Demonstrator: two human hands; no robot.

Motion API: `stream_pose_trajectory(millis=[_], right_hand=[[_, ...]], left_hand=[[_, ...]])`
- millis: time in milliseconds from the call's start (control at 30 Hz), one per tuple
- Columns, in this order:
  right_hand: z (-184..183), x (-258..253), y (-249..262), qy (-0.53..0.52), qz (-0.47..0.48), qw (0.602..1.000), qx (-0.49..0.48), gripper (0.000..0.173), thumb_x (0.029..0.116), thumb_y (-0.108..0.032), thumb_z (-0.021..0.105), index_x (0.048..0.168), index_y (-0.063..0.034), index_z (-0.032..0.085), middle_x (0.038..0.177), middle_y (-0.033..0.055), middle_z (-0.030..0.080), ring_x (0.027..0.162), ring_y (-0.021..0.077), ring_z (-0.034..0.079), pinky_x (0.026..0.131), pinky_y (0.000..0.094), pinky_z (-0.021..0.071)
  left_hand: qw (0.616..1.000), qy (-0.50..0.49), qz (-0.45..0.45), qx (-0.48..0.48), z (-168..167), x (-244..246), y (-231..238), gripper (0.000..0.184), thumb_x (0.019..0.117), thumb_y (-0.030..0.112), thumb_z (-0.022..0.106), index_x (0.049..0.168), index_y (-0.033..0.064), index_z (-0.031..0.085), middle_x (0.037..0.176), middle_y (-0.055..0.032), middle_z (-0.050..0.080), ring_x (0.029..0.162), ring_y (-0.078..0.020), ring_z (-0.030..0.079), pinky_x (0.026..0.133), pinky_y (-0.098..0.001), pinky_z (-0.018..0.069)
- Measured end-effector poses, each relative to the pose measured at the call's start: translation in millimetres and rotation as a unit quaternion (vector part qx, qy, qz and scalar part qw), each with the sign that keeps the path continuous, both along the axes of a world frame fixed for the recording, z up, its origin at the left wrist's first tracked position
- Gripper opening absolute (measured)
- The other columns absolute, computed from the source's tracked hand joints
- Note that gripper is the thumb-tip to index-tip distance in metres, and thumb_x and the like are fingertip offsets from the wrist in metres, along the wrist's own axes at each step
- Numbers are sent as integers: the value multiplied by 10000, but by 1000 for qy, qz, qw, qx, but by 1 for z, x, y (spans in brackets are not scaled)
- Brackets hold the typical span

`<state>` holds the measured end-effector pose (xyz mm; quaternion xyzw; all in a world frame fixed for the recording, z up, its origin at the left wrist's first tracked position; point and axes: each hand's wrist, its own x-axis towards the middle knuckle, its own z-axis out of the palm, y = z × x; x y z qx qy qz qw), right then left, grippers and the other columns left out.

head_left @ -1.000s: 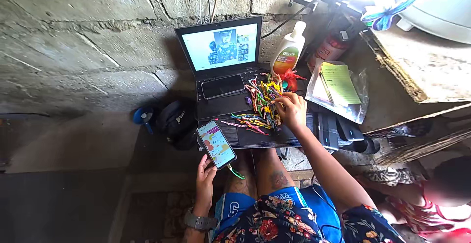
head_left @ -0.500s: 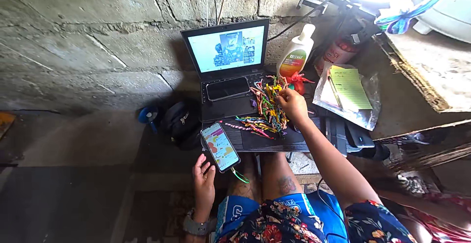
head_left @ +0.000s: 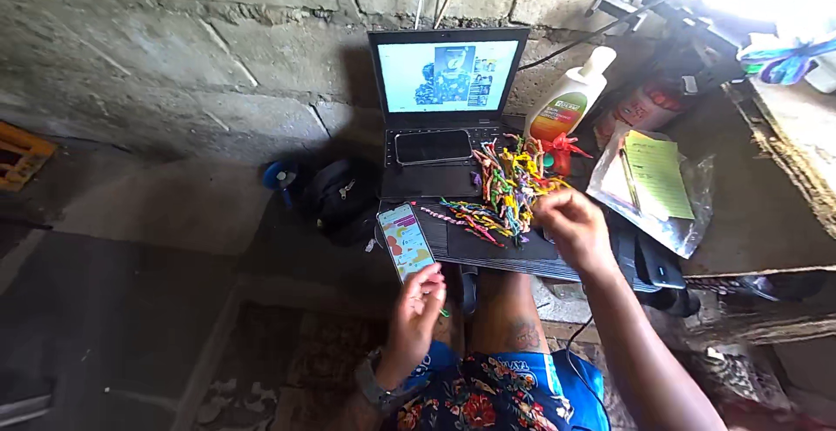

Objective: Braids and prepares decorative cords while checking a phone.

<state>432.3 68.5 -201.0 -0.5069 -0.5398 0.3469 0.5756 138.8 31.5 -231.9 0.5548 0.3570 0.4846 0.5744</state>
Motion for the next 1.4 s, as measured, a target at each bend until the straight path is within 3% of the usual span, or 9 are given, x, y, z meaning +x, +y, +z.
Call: stream_pose_trajectory(millis=[100,167,300,400,567,700,800,1067,1400], right_hand=[[-5,-49,-56,61,183,981,-16,75,946,-259,703,1010,-244,739,973,-111,733,861,11,680,772,214,584],[-10,-72,-81,91,225,970,-21,99,945,-214,718,1040,-233,741,1021,-108,731,926,2,679,822,198,578],[-13,-84,-98,120,214,969,-30,129,944,-137,715,1052,-204,738,1044,-97,726,916,-4,680,811,176,581],[-16,-88,-104,118,221,967,-51,114,954,-132,706,1050,-187,733,1038,-79,729,883,9,684,784,183,586],[-20,-87,-111,113,213,969,-53,111,959,-163,704,1056,-194,748,1013,-87,738,861,-1,686,766,172,584],[-33,-83,-109,125,130,982,-61,153,1015,-254,627,1091,-271,759,977,-156,721,759,-68,619,670,117,518],[-37,-92,-111,95,112,985,-93,241,1056,-147,490,1172,-148,702,979,-99,697,800,-16,614,720,166,522],[-30,-119,-120,26,149,986,-75,168,1012,-118,607,1172,-81,570,959,-90,693,845,-49,641,767,137,541],[-25,-117,-122,-8,180,982,-54,158,1000,-143,635,1115,-86,542,899,-77,685,798,-58,636,736,127,538]], left_hand=[[989,-2,-133,60,7,16,-14,567,1031,172,570,1476,-114,368,1169,-113,648,995,-87,657,883,-286,566],[985,-11,-151,85,10,22,-22,515,1016,153,609,1433,-99,441,1117,-104,656,985,-64,646,893,-255,554],[989,-44,-89,110,4,19,-32,153,1006,111,628,1105,8,679,1011,-28,666,913,-25,654,822,-206,575],[988,-15,-81,128,1,3,-32,114,992,93,648,1037,10,712,979,-35,675,908,-35,661,830,-199,574],[977,87,-92,172,-5,-18,-36,163,1015,56,594,1051,-40,720,979,-98,731,921,-64,700,876,-203,571],[991,55,-75,98,-6,-20,-42,105,1002,58,607,1048,-29,645,947,-30,728,874,-19,696,836,-195,580],[990,39,-90,103,-8,-18,-42,97,990,78,635,983,-13,668,1001,-39,678,950,-21,652,858,-180,555],[993,33,-89,77,-2,-7,-45,266,987,83,627,1198,-76,597,1003,-25,655,904,0,623,840,-180,537],[991,36,-69,113,-6,-9,-43,131,988,73,639,1041,-36,689,1024,-61,659,906,-33,664,820,-185,582]])
